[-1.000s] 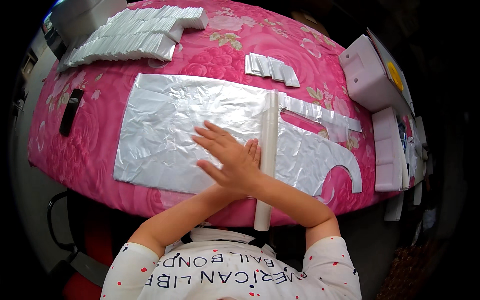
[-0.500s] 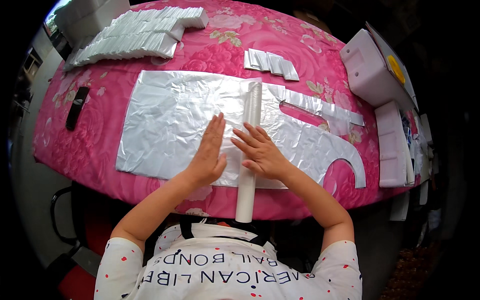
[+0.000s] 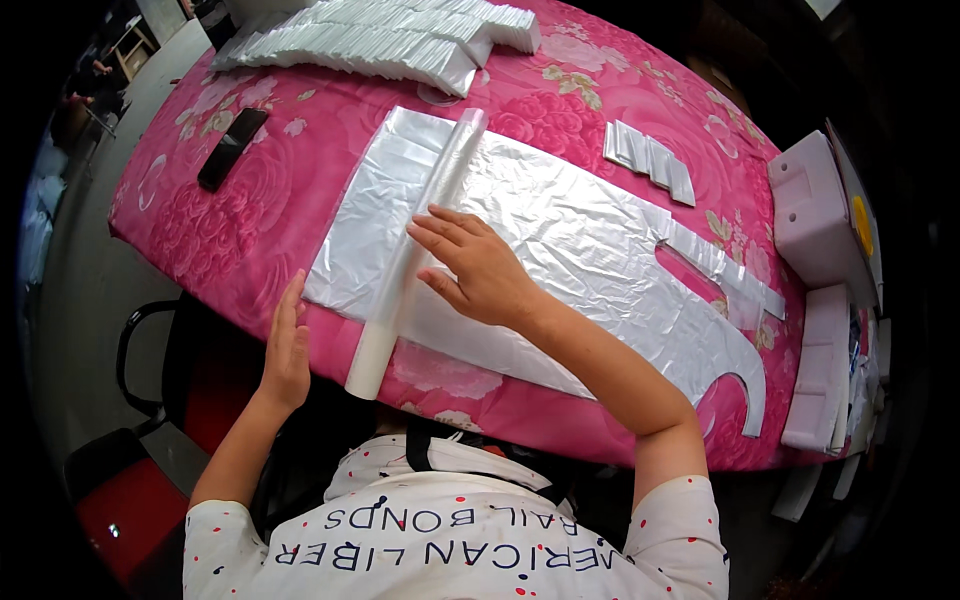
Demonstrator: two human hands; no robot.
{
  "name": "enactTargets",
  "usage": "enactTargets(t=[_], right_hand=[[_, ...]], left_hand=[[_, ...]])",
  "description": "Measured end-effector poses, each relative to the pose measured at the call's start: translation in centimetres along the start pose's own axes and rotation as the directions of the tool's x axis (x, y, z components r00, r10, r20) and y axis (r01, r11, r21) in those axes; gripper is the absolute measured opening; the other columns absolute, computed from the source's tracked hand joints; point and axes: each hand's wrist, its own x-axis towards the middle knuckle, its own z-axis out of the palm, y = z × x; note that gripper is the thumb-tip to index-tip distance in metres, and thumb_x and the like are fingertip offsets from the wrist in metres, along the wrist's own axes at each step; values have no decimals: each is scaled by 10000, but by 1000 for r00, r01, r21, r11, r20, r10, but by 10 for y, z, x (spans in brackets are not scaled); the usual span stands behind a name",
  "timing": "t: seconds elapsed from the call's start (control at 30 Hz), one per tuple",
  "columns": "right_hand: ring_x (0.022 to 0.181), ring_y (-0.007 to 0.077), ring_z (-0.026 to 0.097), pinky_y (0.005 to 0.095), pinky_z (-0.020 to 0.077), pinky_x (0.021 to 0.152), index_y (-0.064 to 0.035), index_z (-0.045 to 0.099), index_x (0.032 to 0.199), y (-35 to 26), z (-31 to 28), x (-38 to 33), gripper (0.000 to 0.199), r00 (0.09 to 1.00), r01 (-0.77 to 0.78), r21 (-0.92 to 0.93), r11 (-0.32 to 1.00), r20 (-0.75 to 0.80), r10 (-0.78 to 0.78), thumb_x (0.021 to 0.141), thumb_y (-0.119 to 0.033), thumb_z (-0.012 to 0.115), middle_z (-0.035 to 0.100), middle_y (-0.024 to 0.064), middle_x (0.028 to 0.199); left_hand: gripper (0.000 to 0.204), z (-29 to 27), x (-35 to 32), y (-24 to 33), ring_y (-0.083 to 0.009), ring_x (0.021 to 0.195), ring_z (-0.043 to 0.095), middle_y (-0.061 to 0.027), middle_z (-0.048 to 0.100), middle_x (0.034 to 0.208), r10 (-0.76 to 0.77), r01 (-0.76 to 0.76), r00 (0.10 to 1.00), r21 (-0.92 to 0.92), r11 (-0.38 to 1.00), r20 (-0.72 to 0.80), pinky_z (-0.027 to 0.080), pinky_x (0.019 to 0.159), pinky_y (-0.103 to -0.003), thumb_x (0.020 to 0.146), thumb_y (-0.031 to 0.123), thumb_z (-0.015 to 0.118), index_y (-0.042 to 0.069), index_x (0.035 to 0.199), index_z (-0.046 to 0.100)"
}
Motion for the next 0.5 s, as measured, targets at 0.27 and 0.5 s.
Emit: enactTargets(t=[0.27, 0.5], right_hand=[[1333, 320, 264, 446, 175, 1100, -60, 468, 1292, 3, 92, 83, 514, 995, -31, -195, 980, 91, 50, 881, -370, 464, 405, 139, 1372], [1368, 395, 88, 467, 86, 1112, 78, 138, 1396, -28, 118, 104, 754, 729, -534, 311, 786, -302, 614, 774, -139, 505, 59, 306, 1449]], left_hand=[[867, 21, -11, 16, -347, 1041, 477, -218, 442, 1174, -131, 131, 991, 491, 861, -35, 383, 911, -413, 752, 242, 693, -48, 1394, 186], [705, -6, 7, 23, -265, 852, 581, -157, 568, 969, -389, 405, 894, -30, 914, 222, 474, 788, -353, 735, 159, 688, -96, 1295, 345]])
